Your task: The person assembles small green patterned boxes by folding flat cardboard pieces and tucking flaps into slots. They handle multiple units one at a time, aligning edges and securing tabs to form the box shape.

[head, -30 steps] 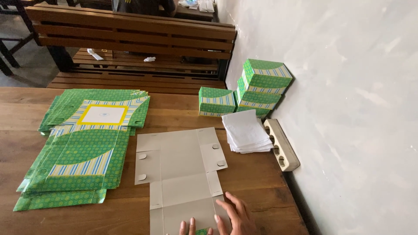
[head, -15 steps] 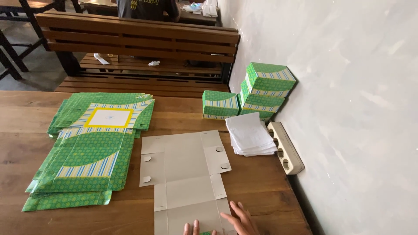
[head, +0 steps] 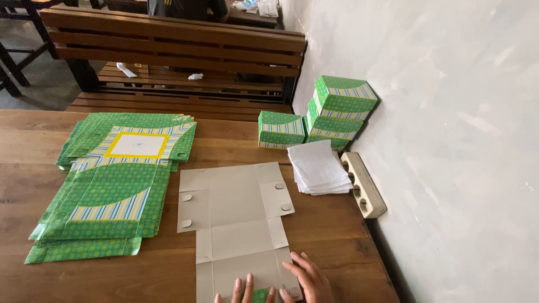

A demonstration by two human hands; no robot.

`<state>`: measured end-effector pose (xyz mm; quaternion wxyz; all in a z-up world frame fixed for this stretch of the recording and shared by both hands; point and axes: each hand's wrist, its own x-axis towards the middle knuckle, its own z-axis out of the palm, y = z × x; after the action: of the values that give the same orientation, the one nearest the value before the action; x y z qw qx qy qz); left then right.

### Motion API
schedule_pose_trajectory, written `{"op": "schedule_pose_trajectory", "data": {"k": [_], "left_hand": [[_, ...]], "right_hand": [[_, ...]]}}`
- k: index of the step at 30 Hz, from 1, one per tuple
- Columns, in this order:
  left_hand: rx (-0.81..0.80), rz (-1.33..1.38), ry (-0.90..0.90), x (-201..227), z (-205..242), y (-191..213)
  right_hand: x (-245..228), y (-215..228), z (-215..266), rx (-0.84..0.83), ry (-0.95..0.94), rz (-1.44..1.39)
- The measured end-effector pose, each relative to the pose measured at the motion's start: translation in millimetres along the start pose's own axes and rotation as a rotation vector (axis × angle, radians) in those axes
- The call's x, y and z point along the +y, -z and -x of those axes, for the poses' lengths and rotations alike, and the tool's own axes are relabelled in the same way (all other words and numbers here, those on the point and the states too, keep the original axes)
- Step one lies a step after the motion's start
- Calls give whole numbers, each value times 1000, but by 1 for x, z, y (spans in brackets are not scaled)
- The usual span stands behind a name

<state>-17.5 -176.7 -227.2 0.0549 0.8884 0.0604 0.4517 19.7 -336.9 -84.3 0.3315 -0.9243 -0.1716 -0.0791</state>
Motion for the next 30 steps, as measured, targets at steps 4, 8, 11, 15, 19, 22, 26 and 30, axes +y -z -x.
{"op": "schedule_pose_trajectory", "data": {"k": [4, 8, 11, 15, 19, 22, 26, 30], "left_hand": [[137, -26, -84, 2, -54, 54], [138, 71, -83, 6, -75, 84], [43, 31, -136, -1, -60, 79], [7, 33, -118, 2, -61, 79], [50, 54, -89, 5, -68, 83], [-11, 35, -96, 5, -71, 93], [-57, 27, -94, 7, -79, 104], [-95, 59, -62, 11, -79, 110]], "right_hand": [[-33, 16, -13, 102, 38, 15], [-50, 31, -31, -15, 54, 9], [-47, 24, -38, -16, 30, -6], [-42, 20, -31, 33, 114, 31], [-44, 25, -18, -40, 56, 11], [-43, 29, -5, -58, 56, 37], [-42, 35, 10, -27, 78, 54], [-43, 49, 15, -125, 33, 28]]}}
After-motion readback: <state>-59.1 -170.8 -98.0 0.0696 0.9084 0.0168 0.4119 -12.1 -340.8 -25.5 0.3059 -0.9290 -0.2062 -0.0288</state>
